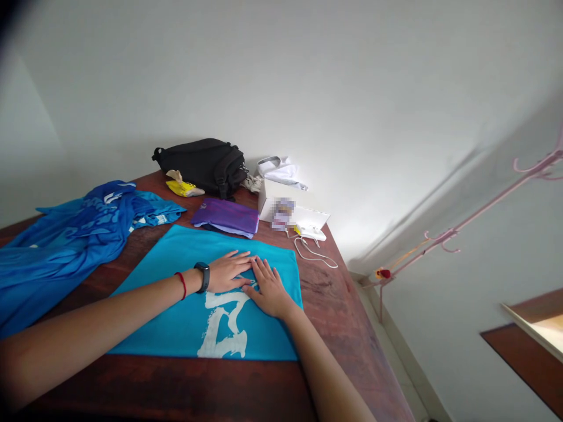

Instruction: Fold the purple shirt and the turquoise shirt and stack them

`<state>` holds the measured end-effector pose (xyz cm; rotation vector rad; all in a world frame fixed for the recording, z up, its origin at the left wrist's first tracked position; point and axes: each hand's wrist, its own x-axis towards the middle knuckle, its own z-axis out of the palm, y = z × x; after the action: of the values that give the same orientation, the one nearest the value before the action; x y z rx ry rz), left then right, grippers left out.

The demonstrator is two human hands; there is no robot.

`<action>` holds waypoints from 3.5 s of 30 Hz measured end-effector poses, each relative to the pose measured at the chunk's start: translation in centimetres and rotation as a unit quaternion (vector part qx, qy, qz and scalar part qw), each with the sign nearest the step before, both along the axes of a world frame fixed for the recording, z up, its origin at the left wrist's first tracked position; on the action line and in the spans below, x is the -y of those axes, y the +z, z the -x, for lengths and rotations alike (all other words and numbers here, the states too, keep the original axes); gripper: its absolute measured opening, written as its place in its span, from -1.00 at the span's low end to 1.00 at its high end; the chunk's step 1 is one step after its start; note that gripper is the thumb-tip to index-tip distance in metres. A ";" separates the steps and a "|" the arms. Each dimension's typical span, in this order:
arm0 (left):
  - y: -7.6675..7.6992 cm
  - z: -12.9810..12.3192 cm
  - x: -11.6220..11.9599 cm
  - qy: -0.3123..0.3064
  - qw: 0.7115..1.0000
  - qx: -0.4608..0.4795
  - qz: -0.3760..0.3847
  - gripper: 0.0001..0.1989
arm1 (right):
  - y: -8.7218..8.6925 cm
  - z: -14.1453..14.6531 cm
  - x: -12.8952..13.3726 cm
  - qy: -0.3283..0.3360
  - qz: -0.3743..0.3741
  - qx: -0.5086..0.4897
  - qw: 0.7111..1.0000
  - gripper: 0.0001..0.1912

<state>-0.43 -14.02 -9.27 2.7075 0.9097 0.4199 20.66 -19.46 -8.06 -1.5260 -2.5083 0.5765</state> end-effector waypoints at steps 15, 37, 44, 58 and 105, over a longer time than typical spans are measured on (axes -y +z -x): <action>1.3 -0.1 0.7 0.008 1.000 -0.028 0.009 -0.45 | -0.2 -0.1 -0.1 -0.006 -0.016 0.015 1.000 -0.21; 1.0 -0.1 0.6 0.009 1.000 -0.028 -0.010 -0.45 | 0.0 0.0 0.1 -0.007 -0.018 0.017 1.000 -0.20; 1.2 -0.1 0.7 0.009 1.000 -0.025 -0.005 -0.46 | 0.3 0.1 0.2 -0.007 -0.012 0.018 1.000 -0.21; 1.5 0.0 0.9 0.010 1.000 -0.024 0.005 -0.45 | 0.2 0.1 0.1 -0.006 -0.014 0.018 1.000 -0.21; -1.7 23.4 22.5 0.264 0.953 0.060 -0.137 -0.52 | -2.8 -12.2 16.6 -0.138 -0.093 -0.080 0.983 -0.50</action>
<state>-23.85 -36.50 -10.93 2.5947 1.6488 0.8625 32.85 -36.08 -10.87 -1.6438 -2.1176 0.3920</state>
